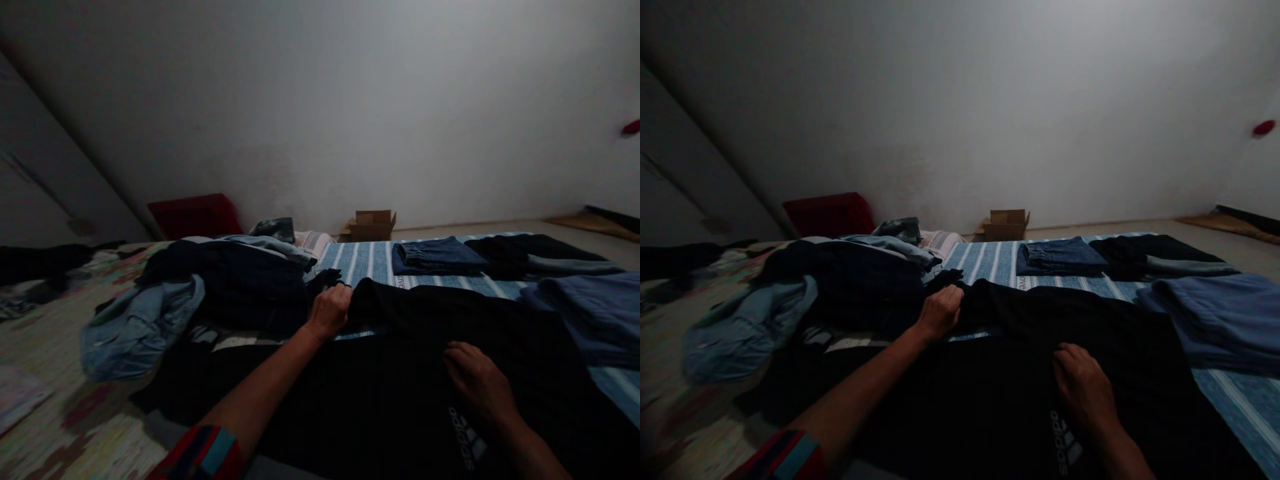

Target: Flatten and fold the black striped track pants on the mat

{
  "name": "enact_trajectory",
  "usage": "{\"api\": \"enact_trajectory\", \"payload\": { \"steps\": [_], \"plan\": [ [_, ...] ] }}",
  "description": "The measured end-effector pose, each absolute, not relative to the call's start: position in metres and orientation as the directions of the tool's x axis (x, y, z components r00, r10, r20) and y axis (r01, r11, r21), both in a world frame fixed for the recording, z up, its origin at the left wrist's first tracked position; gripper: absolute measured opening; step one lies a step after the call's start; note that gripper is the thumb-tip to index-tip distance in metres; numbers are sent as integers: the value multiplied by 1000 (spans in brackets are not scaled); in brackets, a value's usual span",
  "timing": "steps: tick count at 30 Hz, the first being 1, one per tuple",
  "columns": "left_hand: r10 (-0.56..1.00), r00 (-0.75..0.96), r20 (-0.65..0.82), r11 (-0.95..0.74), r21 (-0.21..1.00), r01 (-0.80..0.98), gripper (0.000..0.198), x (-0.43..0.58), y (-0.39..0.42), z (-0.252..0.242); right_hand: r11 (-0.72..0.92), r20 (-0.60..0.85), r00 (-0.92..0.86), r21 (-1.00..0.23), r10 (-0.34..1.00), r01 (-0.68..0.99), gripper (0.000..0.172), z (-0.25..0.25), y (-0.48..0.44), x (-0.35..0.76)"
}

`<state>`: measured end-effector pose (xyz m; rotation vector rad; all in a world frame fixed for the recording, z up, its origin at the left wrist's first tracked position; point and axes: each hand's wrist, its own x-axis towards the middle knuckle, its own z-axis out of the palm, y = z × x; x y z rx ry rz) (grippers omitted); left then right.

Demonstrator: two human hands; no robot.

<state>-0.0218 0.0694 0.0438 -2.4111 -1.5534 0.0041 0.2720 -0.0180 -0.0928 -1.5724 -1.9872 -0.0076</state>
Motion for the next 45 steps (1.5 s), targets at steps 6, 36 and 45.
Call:
{"api": "enact_trajectory", "payload": {
  "steps": [6, 36, 45],
  "plan": [
    [808, 587, 46, -577, -141, 805, 21, -51, 14, 15, 277, 464, -95, -343, 881, 898, 26, -89, -21, 267],
    [911, -332, 246, 52, 730, 682, 12, -78, 112, 58, 282, 418, -107, -384, 902, 879, 25, -93, -17, 275],
    [846, -532, 25, -131, 978, -162, 44, -102, 78, 71, 271, 425, -85, -400, 901, 875, 26, -90, -20, 270]
  ]
}}
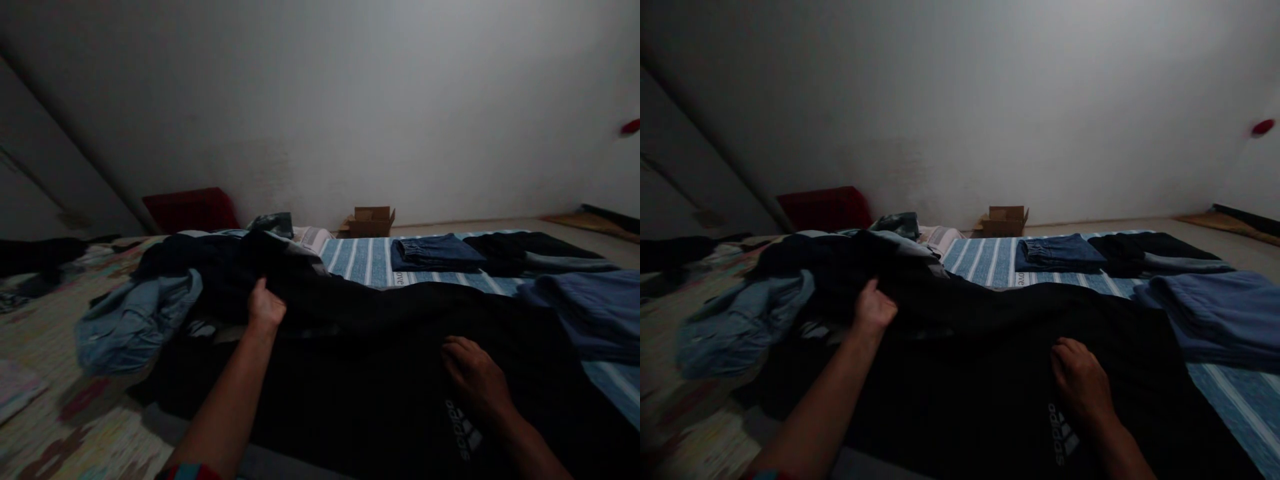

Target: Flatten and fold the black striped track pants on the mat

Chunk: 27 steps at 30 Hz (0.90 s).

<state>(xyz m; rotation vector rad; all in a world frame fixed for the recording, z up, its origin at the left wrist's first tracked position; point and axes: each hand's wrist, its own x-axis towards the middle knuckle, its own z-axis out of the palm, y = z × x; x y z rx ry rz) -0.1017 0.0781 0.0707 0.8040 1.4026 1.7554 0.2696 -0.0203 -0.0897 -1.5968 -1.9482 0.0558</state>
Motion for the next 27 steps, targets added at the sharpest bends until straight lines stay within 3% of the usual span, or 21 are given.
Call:
{"api": "enact_trajectory", "payload": {
  "steps": [3, 7, 11, 15, 21, 24, 27],
  "plan": [
    [844, -519, -138, -31, 952, -304, 43, -105, 63, 51, 266, 431, -75, -402, 899, 876, 25, -90, -20, 269],
    [838, -475, -269, 103, 932, -346, 34, -107, 50, 32, 258, 425, -69, -406, 903, 877, 24, -88, -20, 269],
    [825, -452, -340, 254, 937, -240, 22, -105, 40, 22, 263, 425, -76, -402, 902, 877, 25, -87, -20, 269],
    [824, -440, -357, 404, 915, 14, 22, -104, 28, 16, 273, 432, -75, -419, 899, 866, 24, -86, -20, 269],
    [903, -339, -264, 416, 734, 537, 32, -104, 18, 26, 259, 408, -72, -423, 910, 868, 25, -84, -20, 268],
    [960, -271, -71, 257, 612, 748, 33, -100, 23, 44, 255, 402, -75, -417, 913, 872, 26, -82, -21, 267],
    [971, -184, 150, 95, 466, 880, 16, -92, 39, 61, 254, 408, -70, -419, 910, 872, 26, -81, -21, 266]
  ]
}}
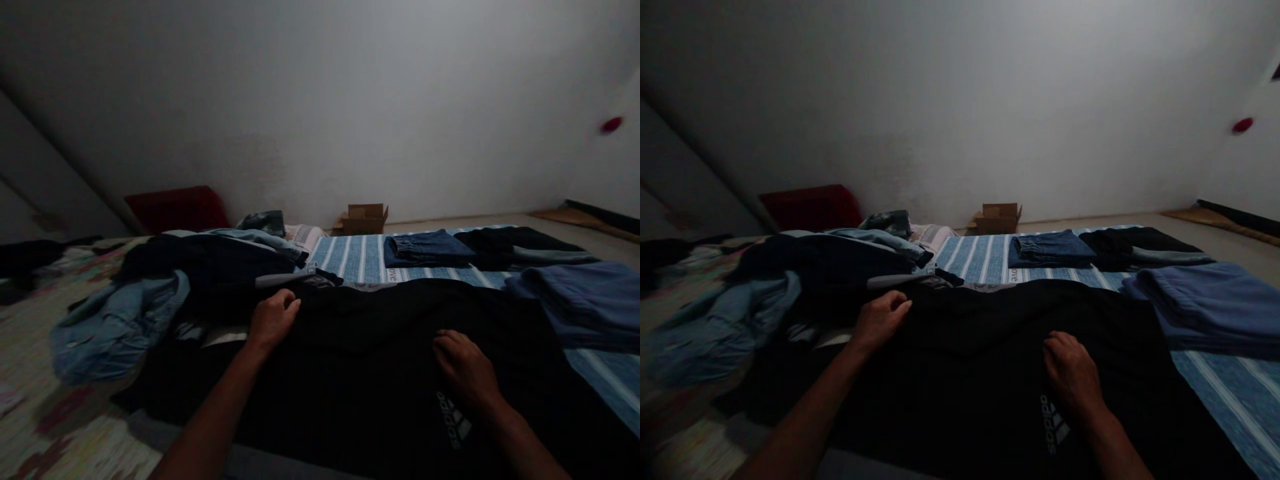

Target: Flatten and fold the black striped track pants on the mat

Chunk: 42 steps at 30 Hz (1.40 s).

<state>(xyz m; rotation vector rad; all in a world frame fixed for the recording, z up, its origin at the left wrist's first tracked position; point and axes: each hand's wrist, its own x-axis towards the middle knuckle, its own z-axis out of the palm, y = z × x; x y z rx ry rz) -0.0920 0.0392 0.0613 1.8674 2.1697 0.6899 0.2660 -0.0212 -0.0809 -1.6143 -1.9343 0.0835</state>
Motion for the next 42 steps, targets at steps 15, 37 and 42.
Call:
{"api": "enact_trajectory", "payload": {
  "steps": [15, 37, 42],
  "plan": [
    [958, -76, 275, 70, 30, 997, 15, -75, 132, 95, 262, 419, -83, -390, 904, 883, 23, -87, -18, 268],
    [918, -112, 381, 108, 33, 994, 29, -79, 153, 102, 251, 422, -67, -399, 904, 882, 20, -78, -16, 264],
    [935, -63, 348, 65, 6, 998, 23, -80, 147, 100, 227, 414, -45, -402, 909, 887, 19, -73, -15, 260]
  ]
}}
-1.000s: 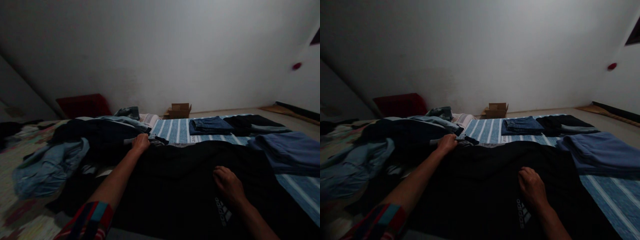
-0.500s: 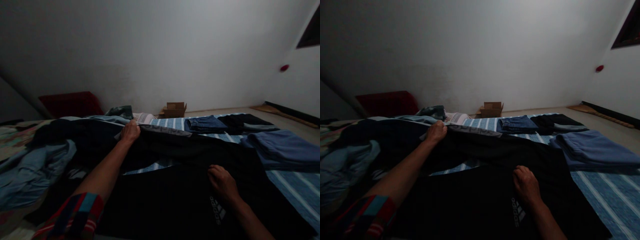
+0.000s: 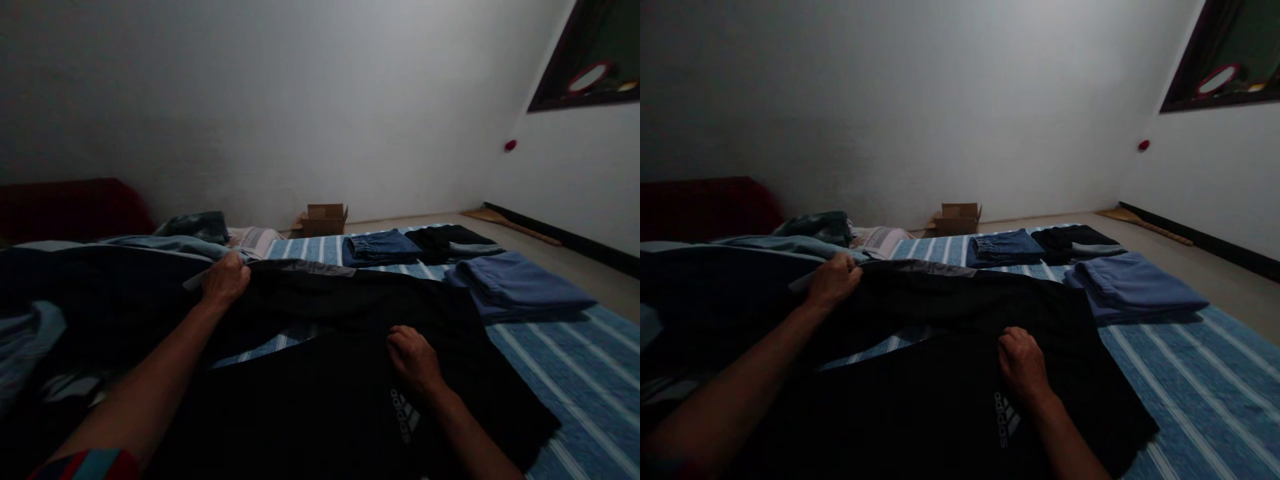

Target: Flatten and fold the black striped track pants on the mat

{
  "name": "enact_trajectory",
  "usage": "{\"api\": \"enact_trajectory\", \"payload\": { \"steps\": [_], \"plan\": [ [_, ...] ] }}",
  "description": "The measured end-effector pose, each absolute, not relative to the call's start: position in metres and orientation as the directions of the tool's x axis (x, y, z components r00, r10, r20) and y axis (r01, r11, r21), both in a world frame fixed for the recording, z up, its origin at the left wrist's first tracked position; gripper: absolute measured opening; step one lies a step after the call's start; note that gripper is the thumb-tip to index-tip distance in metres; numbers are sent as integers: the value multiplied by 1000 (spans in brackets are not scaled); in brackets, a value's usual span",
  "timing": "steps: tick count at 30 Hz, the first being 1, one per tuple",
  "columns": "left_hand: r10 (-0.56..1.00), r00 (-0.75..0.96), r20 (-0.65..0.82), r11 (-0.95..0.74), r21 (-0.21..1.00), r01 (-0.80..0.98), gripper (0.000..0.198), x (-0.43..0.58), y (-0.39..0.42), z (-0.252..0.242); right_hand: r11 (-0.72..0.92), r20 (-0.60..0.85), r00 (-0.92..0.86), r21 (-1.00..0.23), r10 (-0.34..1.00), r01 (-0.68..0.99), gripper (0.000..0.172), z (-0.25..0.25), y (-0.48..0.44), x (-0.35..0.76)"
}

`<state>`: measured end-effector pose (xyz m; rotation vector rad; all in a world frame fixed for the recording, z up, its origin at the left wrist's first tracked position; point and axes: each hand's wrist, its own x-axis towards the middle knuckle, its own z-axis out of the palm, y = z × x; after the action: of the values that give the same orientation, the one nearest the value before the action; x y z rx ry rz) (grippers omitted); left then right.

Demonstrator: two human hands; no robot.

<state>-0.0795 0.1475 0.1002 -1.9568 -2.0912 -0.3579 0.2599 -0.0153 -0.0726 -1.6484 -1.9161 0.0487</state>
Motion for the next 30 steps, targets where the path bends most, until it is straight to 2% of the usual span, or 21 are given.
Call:
{"api": "enact_trajectory", "payload": {
  "steps": [10, 19, 25, 30],
  "plan": [
    [966, -19, 256, 22, -10, 1000, 10, -83, 141, 108, 196, 367, -26, -433, 930, 880, 20, -69, -16, 259],
    [924, -30, 382, -22, 131, 991, 9, -92, 130, 110, 130, 241, -21, -450, 970, 883, 19, -56, -17, 257],
    [889, -34, 456, -89, 245, 965, 10, -92, 121, 109, 114, 93, -82, -419, 992, 901, 14, -29, -7, 257],
    [860, -64, 506, -97, 287, 953, 9, -89, 126, 104, 140, 40, -135, -391, 990, 910, 15, -12, 8, 237]
  ]
}}
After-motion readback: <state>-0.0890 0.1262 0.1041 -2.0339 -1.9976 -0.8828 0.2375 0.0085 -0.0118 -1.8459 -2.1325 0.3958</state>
